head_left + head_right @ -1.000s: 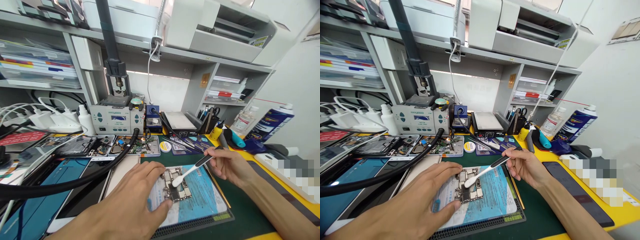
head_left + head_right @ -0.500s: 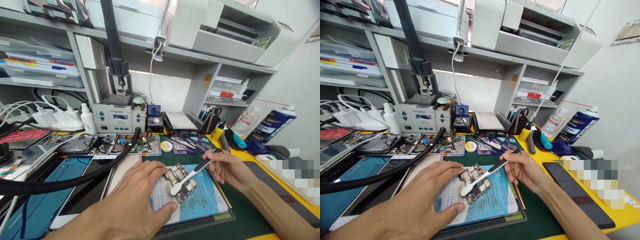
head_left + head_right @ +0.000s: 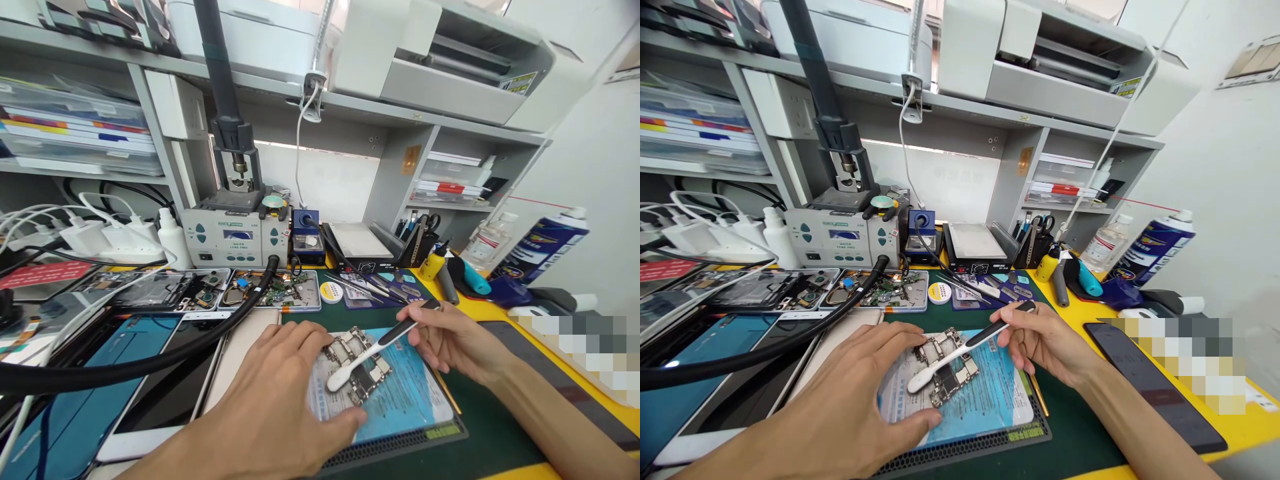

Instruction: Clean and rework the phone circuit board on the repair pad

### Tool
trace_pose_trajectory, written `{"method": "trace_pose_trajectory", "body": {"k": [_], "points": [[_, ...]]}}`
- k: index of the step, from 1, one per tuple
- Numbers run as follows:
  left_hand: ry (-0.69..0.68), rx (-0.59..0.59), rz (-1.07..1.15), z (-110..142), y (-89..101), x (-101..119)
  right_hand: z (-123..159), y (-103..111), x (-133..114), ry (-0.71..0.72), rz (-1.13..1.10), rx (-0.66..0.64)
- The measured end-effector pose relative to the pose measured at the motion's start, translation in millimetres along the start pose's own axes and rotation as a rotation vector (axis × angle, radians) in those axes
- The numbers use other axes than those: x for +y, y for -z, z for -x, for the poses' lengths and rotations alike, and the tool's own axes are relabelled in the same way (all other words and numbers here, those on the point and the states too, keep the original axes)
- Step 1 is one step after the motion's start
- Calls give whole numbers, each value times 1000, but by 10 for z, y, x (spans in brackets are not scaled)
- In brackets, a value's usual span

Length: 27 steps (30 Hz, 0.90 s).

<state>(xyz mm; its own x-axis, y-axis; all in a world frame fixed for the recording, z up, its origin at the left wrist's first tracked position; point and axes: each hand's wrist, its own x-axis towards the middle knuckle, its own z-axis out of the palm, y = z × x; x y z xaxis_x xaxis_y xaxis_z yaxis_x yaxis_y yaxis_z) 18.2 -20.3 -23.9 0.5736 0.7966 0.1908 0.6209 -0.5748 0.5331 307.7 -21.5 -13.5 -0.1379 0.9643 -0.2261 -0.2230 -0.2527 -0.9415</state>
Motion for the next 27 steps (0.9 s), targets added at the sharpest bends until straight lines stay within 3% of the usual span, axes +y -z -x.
{"method": "trace_pose_trajectory", "body": {"k": [9, 27], "points": [[22, 31, 16, -23, 25, 62, 3, 102, -66, 49, -81, 101], [-99, 14, -4, -33, 71, -45, 3, 58, -67, 38, -52, 117]]}}
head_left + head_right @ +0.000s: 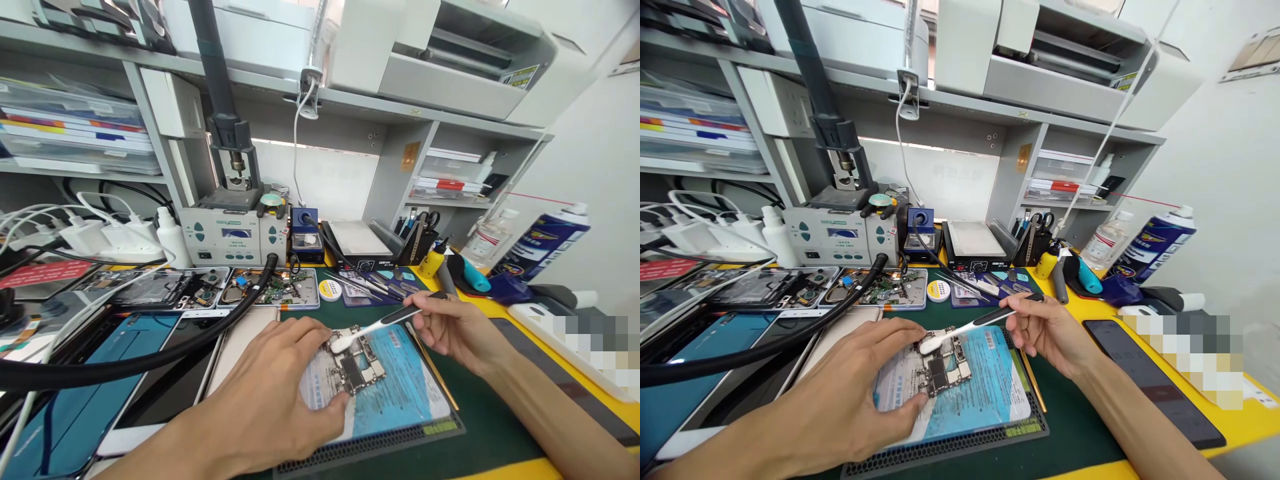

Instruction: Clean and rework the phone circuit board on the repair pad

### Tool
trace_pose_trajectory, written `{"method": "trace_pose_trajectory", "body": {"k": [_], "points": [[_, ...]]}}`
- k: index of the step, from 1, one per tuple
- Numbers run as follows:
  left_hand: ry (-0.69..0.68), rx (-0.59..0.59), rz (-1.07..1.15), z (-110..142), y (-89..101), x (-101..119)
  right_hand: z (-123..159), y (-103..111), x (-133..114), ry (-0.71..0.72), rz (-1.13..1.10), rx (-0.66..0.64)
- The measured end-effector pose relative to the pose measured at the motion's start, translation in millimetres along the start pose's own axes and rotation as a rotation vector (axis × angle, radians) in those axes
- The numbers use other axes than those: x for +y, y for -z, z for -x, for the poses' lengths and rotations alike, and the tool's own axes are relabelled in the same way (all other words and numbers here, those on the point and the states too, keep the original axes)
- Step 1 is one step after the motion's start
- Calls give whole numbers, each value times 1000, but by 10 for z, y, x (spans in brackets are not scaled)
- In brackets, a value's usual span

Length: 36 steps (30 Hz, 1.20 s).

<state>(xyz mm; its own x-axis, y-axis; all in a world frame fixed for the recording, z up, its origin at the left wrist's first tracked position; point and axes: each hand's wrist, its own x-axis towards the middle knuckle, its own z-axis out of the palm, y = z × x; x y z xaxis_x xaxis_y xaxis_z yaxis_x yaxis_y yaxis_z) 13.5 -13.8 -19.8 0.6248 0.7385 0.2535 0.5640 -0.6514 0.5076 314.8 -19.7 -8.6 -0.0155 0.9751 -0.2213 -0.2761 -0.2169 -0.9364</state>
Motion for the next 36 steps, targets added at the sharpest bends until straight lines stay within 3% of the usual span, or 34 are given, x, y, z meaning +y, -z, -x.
{"method": "trace_pose_trajectory", "body": {"k": [19, 36], "points": [[-18, -19, 8, 6, 52, -11, 0, -20, 59, -19, 49, -55], [-20, -20, 12, -17, 52, -9, 27, -36, 13, -4, 55, -7]]}}
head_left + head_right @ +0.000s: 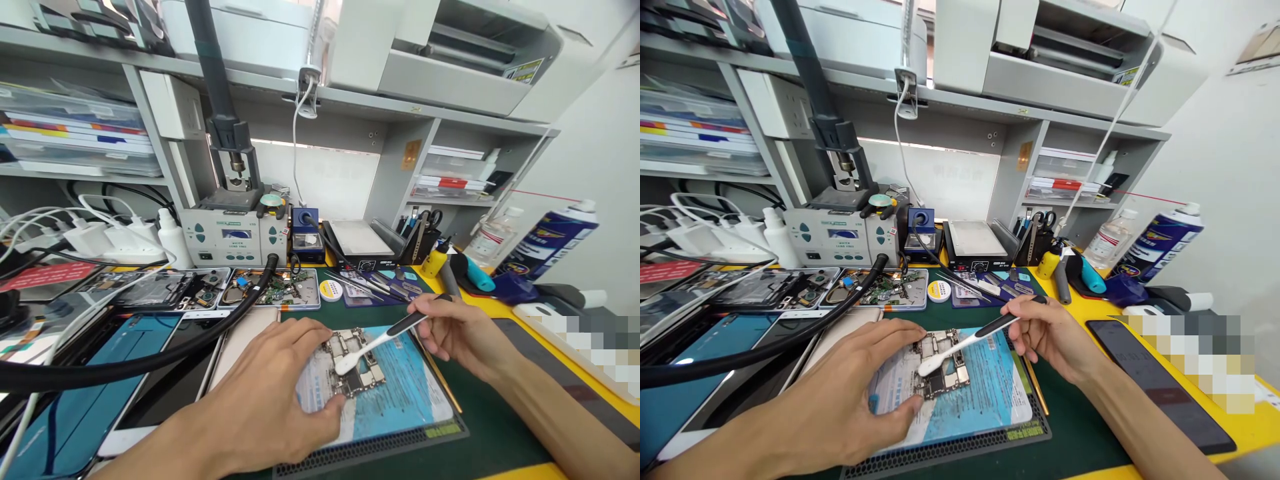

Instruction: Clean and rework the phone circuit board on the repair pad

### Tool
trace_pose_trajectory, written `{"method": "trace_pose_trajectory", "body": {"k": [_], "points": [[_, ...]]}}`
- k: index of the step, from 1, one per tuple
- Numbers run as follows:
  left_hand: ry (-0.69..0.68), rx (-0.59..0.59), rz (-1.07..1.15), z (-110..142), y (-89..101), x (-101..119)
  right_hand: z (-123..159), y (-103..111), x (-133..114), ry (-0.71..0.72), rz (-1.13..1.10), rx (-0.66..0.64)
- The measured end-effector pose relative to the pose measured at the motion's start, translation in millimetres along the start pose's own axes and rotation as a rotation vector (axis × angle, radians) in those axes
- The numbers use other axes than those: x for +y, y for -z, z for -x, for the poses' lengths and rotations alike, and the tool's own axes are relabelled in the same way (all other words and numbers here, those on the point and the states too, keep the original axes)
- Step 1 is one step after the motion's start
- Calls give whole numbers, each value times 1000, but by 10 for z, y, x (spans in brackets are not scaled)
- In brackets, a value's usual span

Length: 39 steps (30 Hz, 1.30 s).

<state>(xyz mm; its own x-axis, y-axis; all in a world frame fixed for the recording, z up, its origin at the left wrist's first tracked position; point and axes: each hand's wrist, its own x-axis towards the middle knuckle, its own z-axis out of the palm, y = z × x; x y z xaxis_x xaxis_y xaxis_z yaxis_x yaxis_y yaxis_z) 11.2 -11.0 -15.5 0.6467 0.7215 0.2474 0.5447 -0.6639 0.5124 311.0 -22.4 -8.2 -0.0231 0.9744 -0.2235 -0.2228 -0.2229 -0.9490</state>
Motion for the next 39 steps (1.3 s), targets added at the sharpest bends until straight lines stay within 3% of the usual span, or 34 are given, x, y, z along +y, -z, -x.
{"method": "trace_pose_trajectory", "body": {"k": [4, 10, 15, 21, 26, 32, 39], "points": [[-4, -7, -12, 0, 1, 4, -1, -17, 15, -19, 20, -12], [1, -4, -21, 21, -16, -24, -41, 36, 6, 13, -21, 67], [-2, -7, -13, 13, -14, -18, -22, 2, 0, -29, -1, 20], [-8, -1, -11, 17, -4, -17, -27, 52, -38, 14, -25, 87], [-2, -12, -8, 9, -15, -28, -7, 27, -41, -11, -3, 59], [11, -20, -12, 16, -16, -37, -28, 108, -53, 47, -18, 133], [-7, -23, -10, 21, -8, -37, -27, 88, -57, 35, -19, 101]]}}
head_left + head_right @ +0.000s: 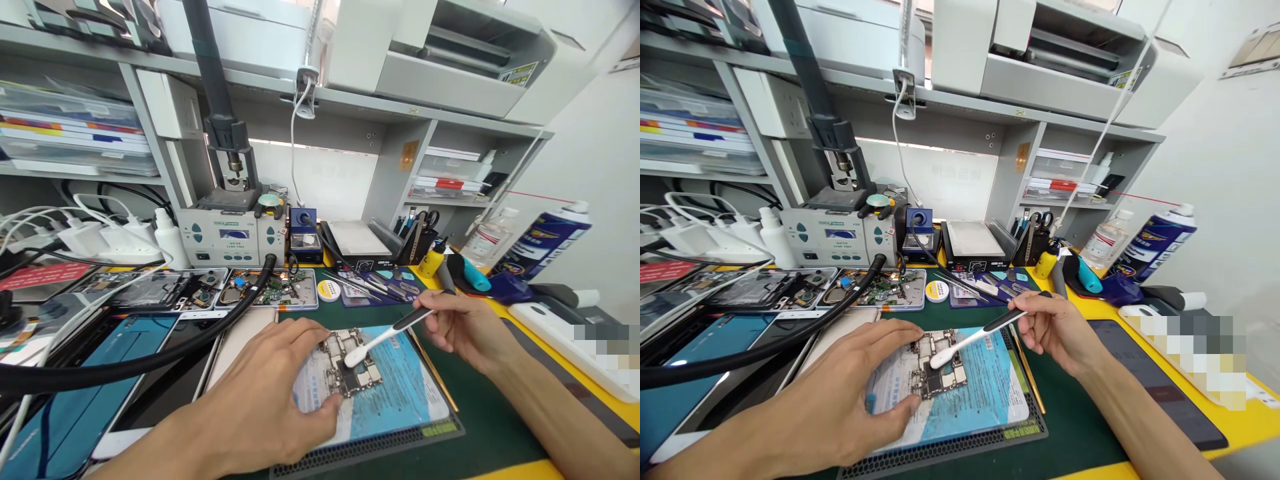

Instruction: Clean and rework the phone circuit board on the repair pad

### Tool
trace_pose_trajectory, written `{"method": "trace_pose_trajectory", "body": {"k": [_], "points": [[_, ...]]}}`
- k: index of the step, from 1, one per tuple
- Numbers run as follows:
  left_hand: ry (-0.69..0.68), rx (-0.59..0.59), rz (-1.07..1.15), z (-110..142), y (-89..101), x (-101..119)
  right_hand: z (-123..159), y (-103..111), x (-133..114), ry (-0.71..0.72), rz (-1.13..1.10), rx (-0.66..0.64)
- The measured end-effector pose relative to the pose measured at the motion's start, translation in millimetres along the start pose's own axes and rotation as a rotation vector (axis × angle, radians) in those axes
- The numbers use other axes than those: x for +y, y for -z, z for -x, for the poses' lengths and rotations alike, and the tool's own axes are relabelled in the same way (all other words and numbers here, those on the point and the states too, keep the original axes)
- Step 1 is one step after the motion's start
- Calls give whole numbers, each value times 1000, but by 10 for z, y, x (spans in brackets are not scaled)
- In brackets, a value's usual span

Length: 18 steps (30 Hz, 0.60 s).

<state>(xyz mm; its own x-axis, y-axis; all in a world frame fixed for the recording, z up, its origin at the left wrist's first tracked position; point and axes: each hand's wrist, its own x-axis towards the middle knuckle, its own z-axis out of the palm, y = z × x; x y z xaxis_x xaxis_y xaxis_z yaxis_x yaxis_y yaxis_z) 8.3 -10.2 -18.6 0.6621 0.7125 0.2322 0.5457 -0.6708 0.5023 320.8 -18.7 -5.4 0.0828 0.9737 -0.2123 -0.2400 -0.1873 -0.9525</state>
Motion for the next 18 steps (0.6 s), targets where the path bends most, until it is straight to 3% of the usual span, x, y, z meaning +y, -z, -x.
{"method": "trace_pose_trajectory", "body": {"k": [18], "points": [[2, -20, -23, 6, -9, 0, 0, 9, -8, 10, -11, -38]]}}
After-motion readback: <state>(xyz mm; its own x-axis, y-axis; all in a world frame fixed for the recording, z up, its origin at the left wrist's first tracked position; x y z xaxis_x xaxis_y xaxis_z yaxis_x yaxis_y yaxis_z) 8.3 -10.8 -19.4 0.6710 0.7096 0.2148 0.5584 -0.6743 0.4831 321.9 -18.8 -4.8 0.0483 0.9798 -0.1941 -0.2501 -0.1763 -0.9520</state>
